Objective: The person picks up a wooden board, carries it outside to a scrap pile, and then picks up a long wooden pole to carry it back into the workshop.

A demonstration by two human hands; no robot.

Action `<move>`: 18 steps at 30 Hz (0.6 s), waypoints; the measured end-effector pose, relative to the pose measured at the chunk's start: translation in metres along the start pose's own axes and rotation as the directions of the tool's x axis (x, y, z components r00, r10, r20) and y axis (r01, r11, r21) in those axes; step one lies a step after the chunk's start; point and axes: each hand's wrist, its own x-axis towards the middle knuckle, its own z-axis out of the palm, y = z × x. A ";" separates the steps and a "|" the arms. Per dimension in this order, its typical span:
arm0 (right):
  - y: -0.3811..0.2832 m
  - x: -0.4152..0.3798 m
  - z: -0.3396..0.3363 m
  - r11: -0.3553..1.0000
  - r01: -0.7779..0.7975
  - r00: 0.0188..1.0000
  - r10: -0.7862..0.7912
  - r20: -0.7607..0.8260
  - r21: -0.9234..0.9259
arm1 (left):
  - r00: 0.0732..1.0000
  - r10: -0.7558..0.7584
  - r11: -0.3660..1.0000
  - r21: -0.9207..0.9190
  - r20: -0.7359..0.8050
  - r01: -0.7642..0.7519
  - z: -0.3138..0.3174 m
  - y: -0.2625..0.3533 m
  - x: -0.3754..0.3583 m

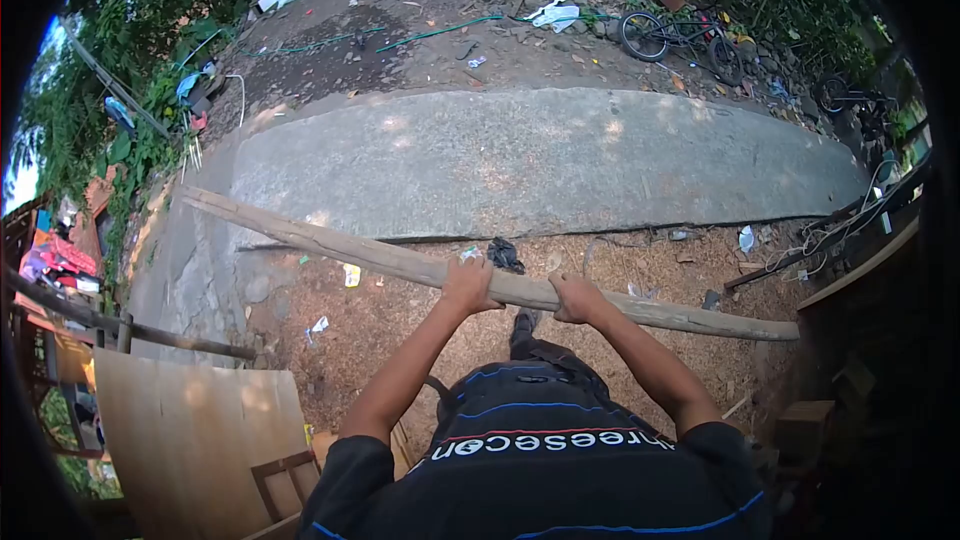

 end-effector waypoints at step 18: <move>0.219 0.217 -0.139 0.997 -0.033 0.986 0.022 -0.163 -0.063 | 0.997 -0.050 0.999 -0.016 -0.062 0.050 -0.075 -0.135 0.301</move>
